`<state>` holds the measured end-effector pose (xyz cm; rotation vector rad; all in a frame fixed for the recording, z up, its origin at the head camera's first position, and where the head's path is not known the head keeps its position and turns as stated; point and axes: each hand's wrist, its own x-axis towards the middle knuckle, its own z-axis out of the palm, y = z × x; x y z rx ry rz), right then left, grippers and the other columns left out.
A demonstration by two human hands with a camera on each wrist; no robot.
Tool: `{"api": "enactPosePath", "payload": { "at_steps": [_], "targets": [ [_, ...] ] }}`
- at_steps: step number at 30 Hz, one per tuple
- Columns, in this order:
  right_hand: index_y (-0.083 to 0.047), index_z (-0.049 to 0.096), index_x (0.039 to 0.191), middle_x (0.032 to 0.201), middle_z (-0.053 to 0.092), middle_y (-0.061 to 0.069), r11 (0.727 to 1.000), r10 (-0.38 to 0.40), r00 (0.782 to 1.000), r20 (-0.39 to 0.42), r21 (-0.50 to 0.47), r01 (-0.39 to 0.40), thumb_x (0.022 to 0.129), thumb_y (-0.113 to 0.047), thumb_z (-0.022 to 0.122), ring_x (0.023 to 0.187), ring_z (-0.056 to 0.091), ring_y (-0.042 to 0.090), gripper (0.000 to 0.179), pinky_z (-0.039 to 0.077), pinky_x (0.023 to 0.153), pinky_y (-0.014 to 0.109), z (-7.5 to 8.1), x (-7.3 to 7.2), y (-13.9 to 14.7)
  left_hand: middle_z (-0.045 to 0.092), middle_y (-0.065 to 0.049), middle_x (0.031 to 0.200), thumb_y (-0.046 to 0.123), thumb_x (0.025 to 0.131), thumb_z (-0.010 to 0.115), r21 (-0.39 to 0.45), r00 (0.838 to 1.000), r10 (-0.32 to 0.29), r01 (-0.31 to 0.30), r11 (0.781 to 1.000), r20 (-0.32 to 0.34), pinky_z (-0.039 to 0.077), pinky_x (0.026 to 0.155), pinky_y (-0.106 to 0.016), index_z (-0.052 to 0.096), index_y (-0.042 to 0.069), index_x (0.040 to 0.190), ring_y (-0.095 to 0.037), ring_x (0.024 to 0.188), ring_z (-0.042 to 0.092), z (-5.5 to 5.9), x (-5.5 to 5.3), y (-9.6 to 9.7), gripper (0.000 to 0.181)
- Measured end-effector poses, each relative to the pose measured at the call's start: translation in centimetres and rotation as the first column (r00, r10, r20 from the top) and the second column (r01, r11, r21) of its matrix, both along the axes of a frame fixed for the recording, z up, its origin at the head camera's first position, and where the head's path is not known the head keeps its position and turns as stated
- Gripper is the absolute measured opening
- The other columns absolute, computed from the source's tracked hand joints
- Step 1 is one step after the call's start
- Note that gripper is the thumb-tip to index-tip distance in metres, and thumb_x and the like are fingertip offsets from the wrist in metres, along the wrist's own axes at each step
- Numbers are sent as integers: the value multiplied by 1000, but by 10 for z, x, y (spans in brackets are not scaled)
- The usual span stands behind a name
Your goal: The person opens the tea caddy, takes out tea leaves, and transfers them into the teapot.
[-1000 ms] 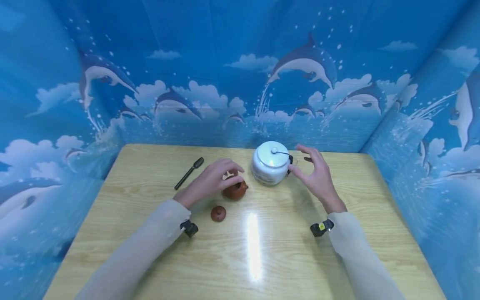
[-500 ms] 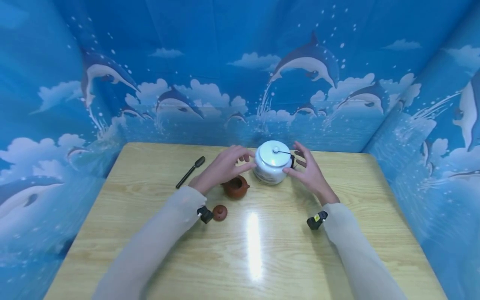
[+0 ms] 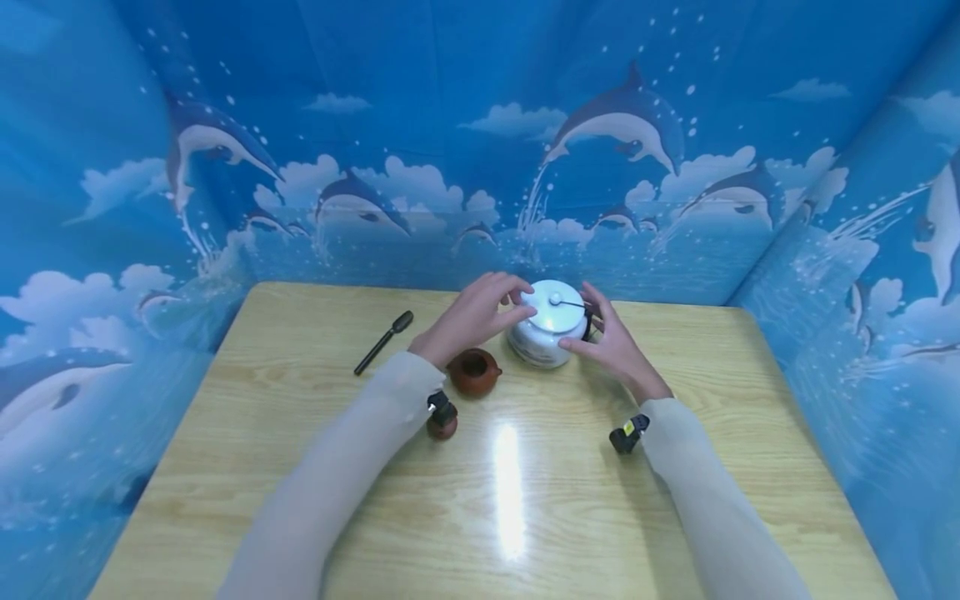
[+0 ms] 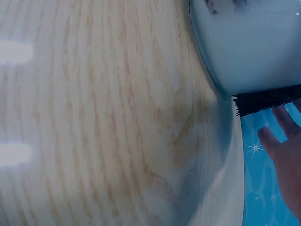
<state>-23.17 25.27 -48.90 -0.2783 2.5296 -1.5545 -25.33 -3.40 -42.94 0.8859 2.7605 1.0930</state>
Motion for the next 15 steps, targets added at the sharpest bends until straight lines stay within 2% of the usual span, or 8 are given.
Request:
{"api": "enactPosePath", "payload": {
  "at_steps": [7, 12, 15],
  "targets": [
    [-36, 9, 176, 182, 19, 12, 1000, 12, 998, 59, 2, -12, 95, -40, 86, 168, 20, 39, 111, 17, 134, 67, -2, -3, -3, 70, 2, 116, 41, 108, 70, 1, 1000, -8, 8, 1000, -7, 55, 97, -39, 68, 17, 142, -16, 113, 61, -2, -8, 13, 42],
    [-35, 6, 176, 183, 15, 11, 999, 24, 997, 70, -30, -22, 96, -35, 86, 167, 21, 38, 113, 22, 133, 65, -5, -5, -5, 69, 3, 113, 42, 108, 70, -2, 1000, -11, 11, 1000, 1, 54, 98, -41, 69, 16, 142, -16, 112, 60, -2, -11, 21, 42],
    [-35, 4, 176, 184, 11, 9, 999, 24, 997, 78, -39, -21, 97, -36, 86, 169, 18, 37, 114, 20, 135, 63, -7, -5, -5, 68, 3, 113, 43, 108, 69, -8, 1000, -3, 3, 1000, 5, 54, 98, -40, 69, 16, 142, -16, 113, 59, -2, -12, 26, 43]
  ]
}}
